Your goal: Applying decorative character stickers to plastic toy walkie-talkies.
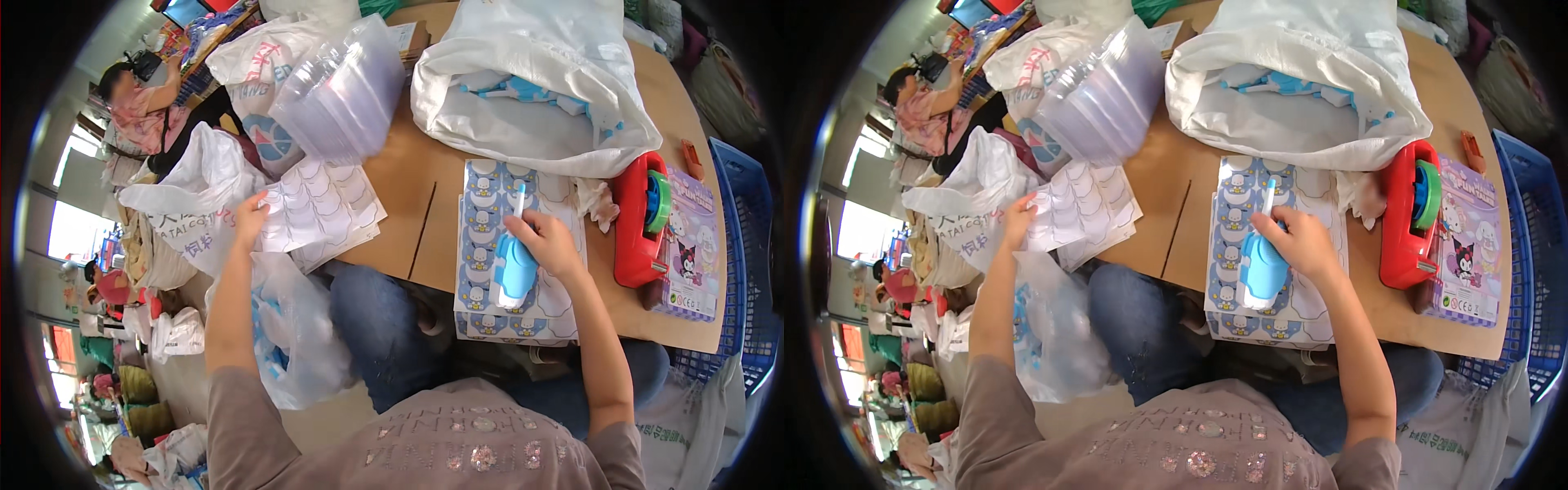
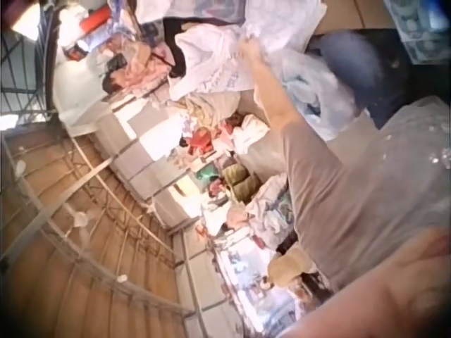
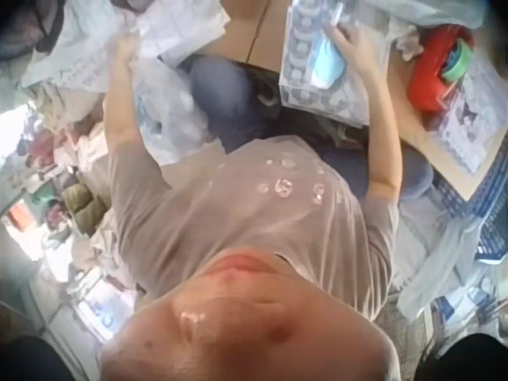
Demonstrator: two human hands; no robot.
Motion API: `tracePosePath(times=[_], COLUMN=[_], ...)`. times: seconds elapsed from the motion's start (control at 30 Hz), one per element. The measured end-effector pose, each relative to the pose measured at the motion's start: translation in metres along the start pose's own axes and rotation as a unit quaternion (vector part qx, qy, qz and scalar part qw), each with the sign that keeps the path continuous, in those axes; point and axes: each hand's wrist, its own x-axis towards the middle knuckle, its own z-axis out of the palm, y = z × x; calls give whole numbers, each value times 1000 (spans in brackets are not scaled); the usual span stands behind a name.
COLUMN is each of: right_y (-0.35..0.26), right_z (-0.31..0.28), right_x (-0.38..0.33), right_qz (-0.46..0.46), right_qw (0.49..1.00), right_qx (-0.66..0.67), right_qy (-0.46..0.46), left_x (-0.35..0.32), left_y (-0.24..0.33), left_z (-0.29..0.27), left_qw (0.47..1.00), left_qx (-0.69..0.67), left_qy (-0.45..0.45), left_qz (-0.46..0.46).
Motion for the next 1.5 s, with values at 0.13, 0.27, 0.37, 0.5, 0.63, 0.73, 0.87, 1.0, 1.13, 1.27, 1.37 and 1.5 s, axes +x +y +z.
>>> tracePosePath(times=[0.13, 0.27, 0.37, 0.5, 0.63, 0.73, 0.87, 1.0, 1.13, 1.27, 1.37, 1.5], right_y=[-6, -14, -37, -65, -62, -64, -76, -62, -45, -37, -27, -12], right_z=[0, 0, 10, 40, 40, 31, 17, 18, 45, 30, 14, -13], right_x=[0, -1, 12, 38, 48, 51, 60, 68, 73, 40, -21, -78], right_qz=[23, 23, 32, -26, -35, -96, -61, -12, 19, -99, -143, -134], right_qw=[1000, 1000, 998, 979, 963, 977, 969, 915, 935, 991, 939, 946], right_qx=[-1, -18, -48, -201, -262, -185, 65, 265, 245, 62, -310, -264], right_qy=[-9, -2, -1, -33, -53, -50, -229, -303, -255, -65, -46, -132], left_x=[-4, -10, -5, 0, -22, -83, -185, -245, -261, -247, -239, -233], left_y=[-4, 6, -8, -35, 52, 149, 258, 288, 264, 247, 247, 249], left_z=[22, 47, 54, 30, -16, -62, -81, -1, 109, 143, 143, 146], left_qw=[993, 983, 969, 988, 984, 971, 961, 941, 967, 960, 958, 952], left_qx=[-98, -161, -218, -123, 146, 182, 146, -59, -107, -69, -88, -44], left_qy=[-71, -90, -100, -91, -95, -67, -50, -223, -127, -121, -123, -79], left_qz=[-13, 23, 52, 1, 37, 137, 231, 249, 193, 243, 242, 293])
